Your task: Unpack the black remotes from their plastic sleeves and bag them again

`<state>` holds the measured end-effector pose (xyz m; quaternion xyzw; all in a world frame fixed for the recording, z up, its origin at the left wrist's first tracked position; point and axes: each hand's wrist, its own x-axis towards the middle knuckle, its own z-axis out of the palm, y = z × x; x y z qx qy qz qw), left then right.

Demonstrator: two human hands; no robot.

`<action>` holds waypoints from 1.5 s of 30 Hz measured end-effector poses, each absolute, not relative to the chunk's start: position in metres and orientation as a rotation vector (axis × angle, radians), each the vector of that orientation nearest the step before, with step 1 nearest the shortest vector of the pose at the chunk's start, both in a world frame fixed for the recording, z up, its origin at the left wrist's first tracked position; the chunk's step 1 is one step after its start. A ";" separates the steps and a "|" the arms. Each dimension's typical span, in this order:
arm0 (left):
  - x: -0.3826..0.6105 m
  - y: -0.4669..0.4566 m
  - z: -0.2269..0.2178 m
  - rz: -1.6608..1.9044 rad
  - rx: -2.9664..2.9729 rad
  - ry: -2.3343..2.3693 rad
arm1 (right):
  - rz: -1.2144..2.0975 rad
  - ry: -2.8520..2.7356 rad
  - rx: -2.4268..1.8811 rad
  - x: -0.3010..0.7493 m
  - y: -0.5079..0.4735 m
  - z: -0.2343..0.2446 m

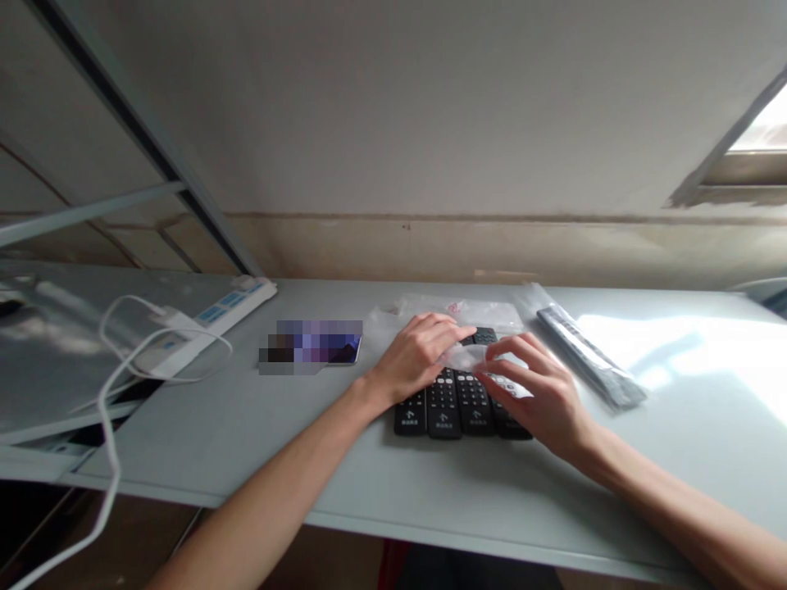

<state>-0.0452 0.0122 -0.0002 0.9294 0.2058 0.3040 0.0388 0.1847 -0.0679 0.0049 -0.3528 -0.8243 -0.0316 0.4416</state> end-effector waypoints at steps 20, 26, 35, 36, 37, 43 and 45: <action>-0.042 0.007 0.010 0.697 2.982 0.675 | -0.242 -2.371 -0.704 0.175 -0.076 0.002; -0.043 0.009 0.009 0.703 2.923 0.664 | -0.271 -2.376 -0.713 0.173 -0.077 0.005; -0.044 0.007 0.010 0.806 2.911 0.733 | -0.284 -2.345 -0.602 0.175 -0.079 0.005; -0.044 0.007 0.010 0.799 2.905 0.718 | -0.295 -2.338 -0.629 0.174 -0.079 0.005; -0.043 0.007 0.010 0.790 2.900 0.698 | -0.302 -2.340 -0.653 0.174 -0.079 0.006; -0.041 0.005 0.007 0.712 2.909 0.623 | -0.262 -2.440 -0.615 0.174 -0.075 0.003; -0.040 0.005 0.007 0.709 2.918 0.639 | -0.248 -2.447 -0.619 0.175 -0.075 0.001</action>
